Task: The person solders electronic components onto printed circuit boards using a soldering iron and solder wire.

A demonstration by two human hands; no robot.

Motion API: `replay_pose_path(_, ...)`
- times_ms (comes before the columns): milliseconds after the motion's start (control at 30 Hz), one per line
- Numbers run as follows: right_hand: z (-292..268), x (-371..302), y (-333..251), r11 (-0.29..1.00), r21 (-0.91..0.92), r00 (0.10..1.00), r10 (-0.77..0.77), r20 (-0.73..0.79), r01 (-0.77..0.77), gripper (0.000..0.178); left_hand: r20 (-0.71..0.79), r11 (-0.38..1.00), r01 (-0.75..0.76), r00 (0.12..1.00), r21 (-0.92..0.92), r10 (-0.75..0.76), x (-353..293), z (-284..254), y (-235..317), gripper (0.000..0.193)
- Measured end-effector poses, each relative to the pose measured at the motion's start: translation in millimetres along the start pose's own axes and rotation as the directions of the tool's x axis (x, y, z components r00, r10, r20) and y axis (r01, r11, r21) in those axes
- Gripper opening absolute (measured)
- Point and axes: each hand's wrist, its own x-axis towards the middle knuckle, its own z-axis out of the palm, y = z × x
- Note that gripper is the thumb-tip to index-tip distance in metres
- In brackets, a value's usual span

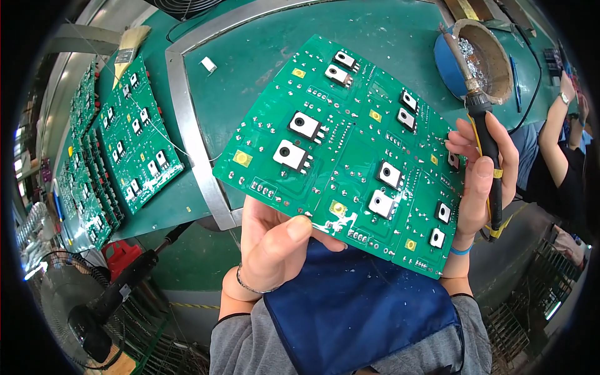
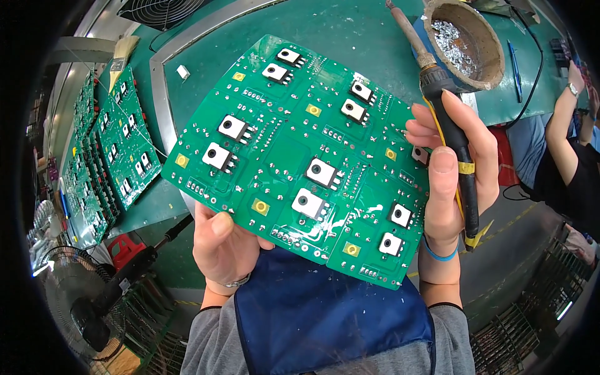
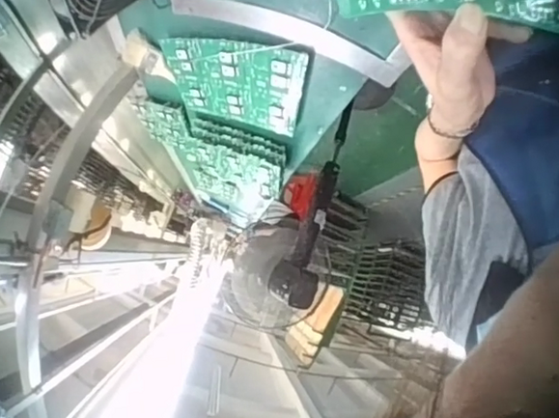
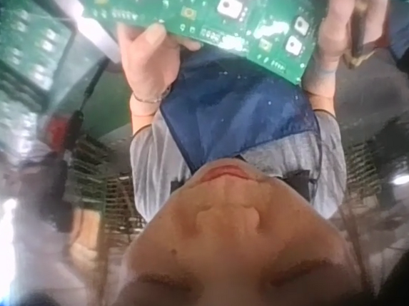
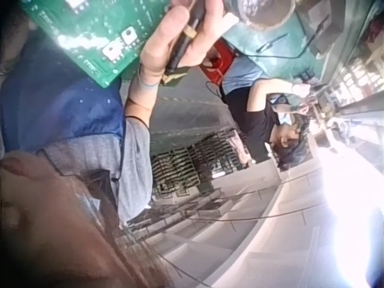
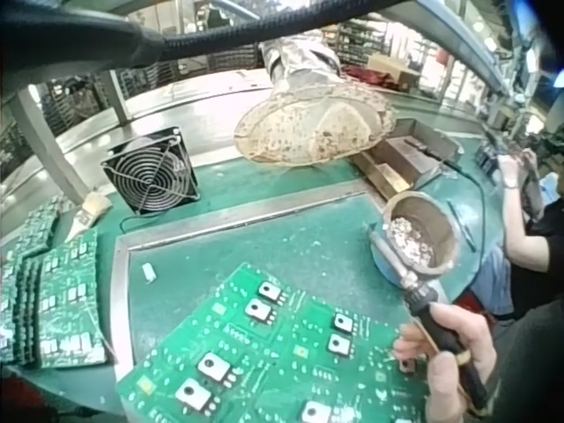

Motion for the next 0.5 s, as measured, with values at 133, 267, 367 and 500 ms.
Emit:
replay_pose_path(133,0,0,0,1.0,-0.012,1.0,0.004,0.001,-0.004,0.048,-0.031,1.0,0.011,0.999,0.011,-0.011,0,1,0,0.056)
replay_pose_path(267,1,-1,-3,1.0,0.001,1.0,0.01,-0.018,-0.01,0.049,-0.009,1.0,0.007,1.0,-0.03,-0.007,1,-3,-1,0.057)
replay_pose_path(367,0,-1,-7,1.0,-0.004,1.0,0.0,-0.017,0.0,0.049,0.012,0.996,0.008,1.0,-0.087,-0.007,3,-8,-3,0.056)
replay_pose_path(500,0,-2,-11,1.0,-0.023,0.999,0.009,-0.047,-0.01,0.05,0.027,0.985,0.016,1.0,-0.169,-0.012,3,-10,-4,0.055)
